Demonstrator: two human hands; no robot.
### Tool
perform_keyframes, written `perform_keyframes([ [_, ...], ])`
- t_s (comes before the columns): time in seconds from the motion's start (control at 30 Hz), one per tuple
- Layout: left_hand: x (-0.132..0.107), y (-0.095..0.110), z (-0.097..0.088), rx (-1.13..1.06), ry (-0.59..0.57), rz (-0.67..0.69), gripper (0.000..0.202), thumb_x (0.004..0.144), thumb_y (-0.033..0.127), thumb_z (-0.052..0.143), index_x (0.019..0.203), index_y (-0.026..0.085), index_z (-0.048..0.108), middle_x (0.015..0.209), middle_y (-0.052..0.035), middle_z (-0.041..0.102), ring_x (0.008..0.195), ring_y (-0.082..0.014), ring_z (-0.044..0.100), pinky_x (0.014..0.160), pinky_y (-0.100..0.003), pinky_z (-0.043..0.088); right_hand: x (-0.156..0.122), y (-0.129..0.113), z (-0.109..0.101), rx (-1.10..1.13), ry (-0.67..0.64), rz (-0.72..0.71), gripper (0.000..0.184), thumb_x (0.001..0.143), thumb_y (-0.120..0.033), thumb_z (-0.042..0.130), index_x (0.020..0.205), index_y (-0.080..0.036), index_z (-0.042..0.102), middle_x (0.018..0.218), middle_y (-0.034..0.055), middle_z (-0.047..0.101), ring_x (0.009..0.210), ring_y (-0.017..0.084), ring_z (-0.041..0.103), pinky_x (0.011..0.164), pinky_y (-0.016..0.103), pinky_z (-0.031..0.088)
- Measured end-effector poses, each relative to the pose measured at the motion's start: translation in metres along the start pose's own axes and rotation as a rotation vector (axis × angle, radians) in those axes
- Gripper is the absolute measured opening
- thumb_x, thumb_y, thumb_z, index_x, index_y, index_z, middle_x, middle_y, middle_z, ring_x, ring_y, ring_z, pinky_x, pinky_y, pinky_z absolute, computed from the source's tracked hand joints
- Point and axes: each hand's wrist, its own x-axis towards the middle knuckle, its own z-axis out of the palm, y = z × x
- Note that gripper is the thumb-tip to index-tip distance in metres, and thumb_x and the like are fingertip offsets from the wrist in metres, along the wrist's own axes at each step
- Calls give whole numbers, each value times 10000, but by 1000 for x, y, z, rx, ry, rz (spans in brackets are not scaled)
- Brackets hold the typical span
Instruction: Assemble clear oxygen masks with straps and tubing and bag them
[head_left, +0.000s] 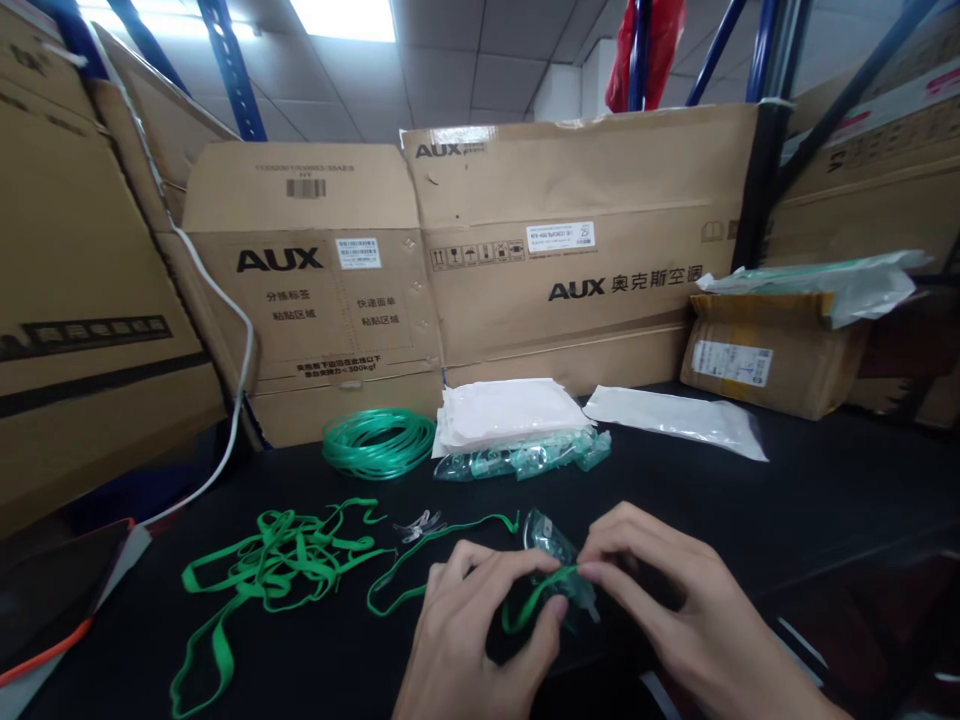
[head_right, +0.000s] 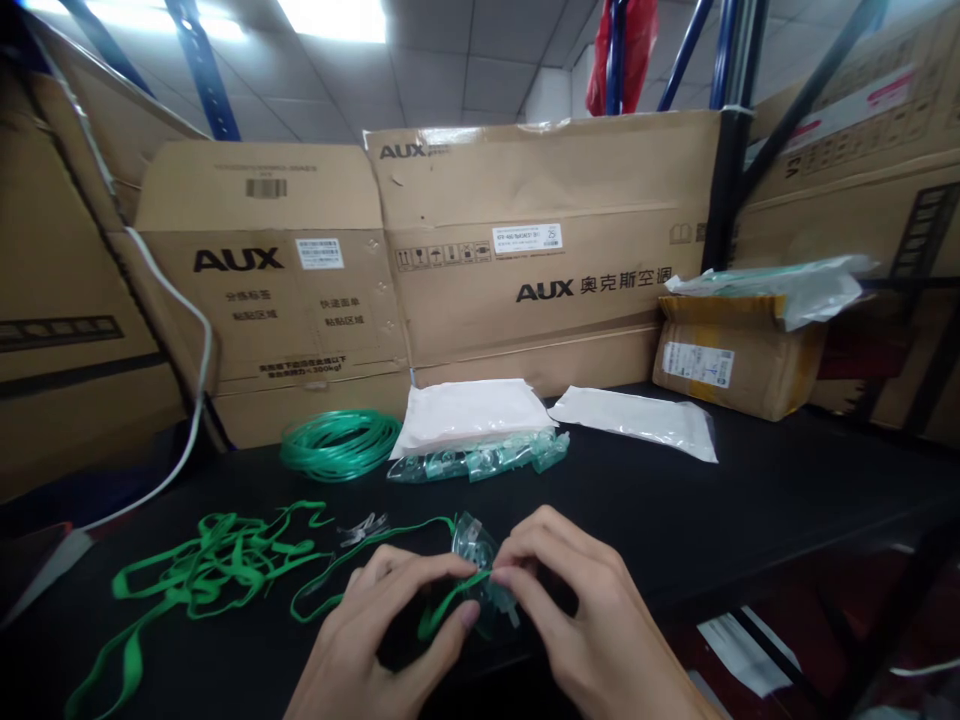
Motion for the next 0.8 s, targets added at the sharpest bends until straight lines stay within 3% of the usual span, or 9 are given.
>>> perform_keyframes([
  [0.47,-2,-8,-10,-10,18,-66,197,888,216,695,1021,351,749,894,24,754,861,-226,682,796,-350,530,5,-6,-28,-8,285,136,219,980,-387,632,806,-255,630,773,-23,609,690,147,629,641,194,532],
  [0.53,-3,-8,-10,-18,6,-48,202,886,218,696,1025,356,749,868,27,751,832,-220,681,787,-344,536,4,-4,-25,-3,258,143,204,977,-420,638,857,-257,658,821,-3,654,737,166,668,663,208,565],
  [0.6,-3,-7,-7,-39,-7,-39,220,879,212,700,1042,354,743,868,27,752,793,-209,681,762,-331,546,1,0,-18,14,200,153,200,985,-444,630,1066,-271,691,957,29,723,843,196,720,729,245,605],
  [0.7,-4,-4,0,-127,-21,-101,263,856,183,708,1059,349,702,968,38,773,807,-190,711,773,-314,573,-4,6,-5,-21,74,174,434,983,-468,633,1386,-310,616,1226,70,747,1069,252,736,867,337,629],
  [0.8,-5,-2,3,-214,-73,-158,312,812,144,733,1031,351,651,992,81,792,847,-180,756,816,-296,582,-6,9,6,-62,-51,191,454,968,-492,647,1390,-325,654,1381,65,706,1253,301,676,1013,404,586],
])
